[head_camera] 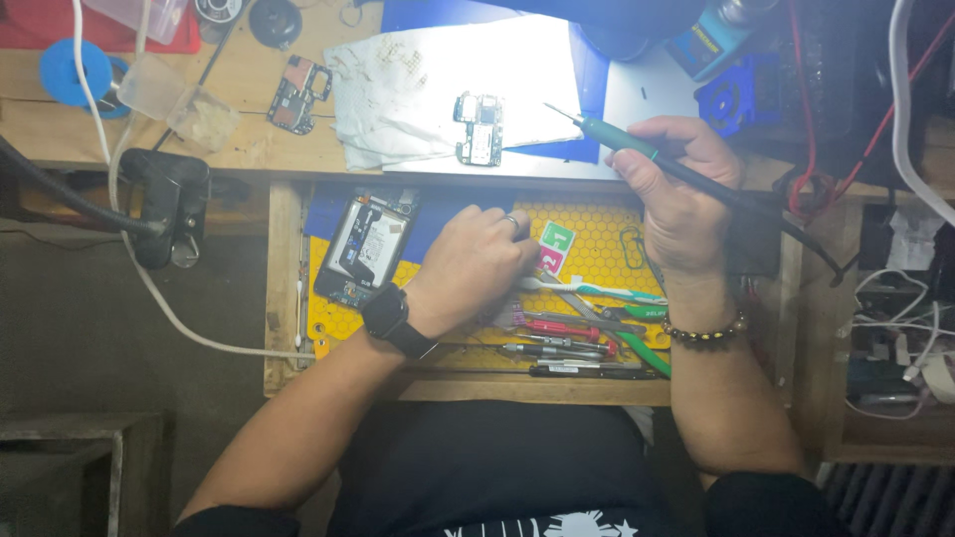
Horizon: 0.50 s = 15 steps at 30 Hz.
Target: The person disassembles a smartphone, removing the back cover and battery to access the internal components. They then use a precision screwdriver to work on the motherboard, manipulating small parts and connectors on the circuit board.
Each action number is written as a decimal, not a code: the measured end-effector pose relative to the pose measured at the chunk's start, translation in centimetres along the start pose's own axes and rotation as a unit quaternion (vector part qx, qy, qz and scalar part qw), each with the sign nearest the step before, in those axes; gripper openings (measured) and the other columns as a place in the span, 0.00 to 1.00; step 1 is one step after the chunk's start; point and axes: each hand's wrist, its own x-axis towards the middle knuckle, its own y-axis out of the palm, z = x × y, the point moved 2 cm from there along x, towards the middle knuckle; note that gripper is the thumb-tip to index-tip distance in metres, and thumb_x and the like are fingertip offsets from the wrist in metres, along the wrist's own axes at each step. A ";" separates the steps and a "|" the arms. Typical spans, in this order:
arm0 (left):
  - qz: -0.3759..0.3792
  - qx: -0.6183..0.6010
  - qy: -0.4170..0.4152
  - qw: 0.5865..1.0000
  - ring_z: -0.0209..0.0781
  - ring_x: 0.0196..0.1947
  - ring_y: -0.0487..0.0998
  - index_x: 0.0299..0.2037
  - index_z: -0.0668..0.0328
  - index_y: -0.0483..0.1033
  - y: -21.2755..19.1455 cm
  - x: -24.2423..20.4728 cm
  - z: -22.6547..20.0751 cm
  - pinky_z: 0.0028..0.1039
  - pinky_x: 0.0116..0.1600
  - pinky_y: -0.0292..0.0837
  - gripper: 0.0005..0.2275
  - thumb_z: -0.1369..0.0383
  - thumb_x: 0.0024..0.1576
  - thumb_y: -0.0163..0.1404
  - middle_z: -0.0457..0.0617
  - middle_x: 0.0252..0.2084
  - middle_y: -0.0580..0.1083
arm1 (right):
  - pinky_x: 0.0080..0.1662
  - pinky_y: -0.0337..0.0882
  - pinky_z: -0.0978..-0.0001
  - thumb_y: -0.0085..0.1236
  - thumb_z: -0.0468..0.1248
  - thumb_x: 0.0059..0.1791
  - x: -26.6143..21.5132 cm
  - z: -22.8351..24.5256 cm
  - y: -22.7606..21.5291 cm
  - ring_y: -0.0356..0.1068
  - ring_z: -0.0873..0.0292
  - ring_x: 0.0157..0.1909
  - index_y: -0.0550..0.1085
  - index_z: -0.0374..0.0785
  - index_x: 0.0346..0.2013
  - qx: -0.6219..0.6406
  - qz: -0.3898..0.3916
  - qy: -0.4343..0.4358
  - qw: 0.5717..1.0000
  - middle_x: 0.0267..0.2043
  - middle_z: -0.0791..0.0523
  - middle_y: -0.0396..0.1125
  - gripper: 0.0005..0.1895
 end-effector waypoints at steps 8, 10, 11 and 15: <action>-0.048 0.017 0.015 0.999 0.43 0.39 0.74 0.36 0.57 0.77 -1.2 -1.5 -0.6 0.34 0.43 0.66 0.06 0.72 0.49 0.53 0.46 0.36 0.72 | 0.53 0.74 0.74 0.60 0.21 0.56 -0.1 -0.7 0.0 0.74 0.62 0.45 0.73 0.29 0.51 -0.015 -0.024 -0.002 1.000 0.44 0.51 0.73 0.10; -0.068 0.016 0.008 0.998 0.43 0.38 0.75 0.35 0.56 0.76 -2.0 -2.0 -0.6 0.34 0.42 0.66 0.05 0.72 0.50 0.54 0.46 0.36 0.72 | 0.53 0.72 0.76 0.60 0.20 0.56 -0.5 -0.8 -0.2 0.73 0.63 0.46 0.73 0.28 0.50 -0.036 -0.021 -0.010 0.999 0.45 0.52 0.73 0.09; -0.087 0.014 -0.008 0.996 0.44 0.37 0.75 0.33 0.57 0.75 -2.6 -2.3 -0.5 0.34 0.42 0.66 0.03 0.71 0.52 0.55 0.46 0.34 0.71 | 0.52 0.71 0.76 0.61 0.20 0.56 -0.5 -0.9 -0.2 0.72 0.64 0.46 0.74 0.27 0.50 -0.046 -0.020 -0.013 0.999 0.45 0.52 0.72 0.09; -0.150 -0.010 -0.075 0.986 0.45 0.32 0.75 0.30 0.57 0.73 -5.3 -4.3 -0.2 0.35 0.39 0.67 0.07 0.68 0.57 0.58 0.47 0.29 0.70 | 0.52 0.71 0.77 0.62 0.20 0.56 -0.4 -0.9 -0.3 0.72 0.65 0.46 0.75 0.28 0.50 -0.043 -0.009 -0.023 0.999 0.46 0.53 0.71 0.09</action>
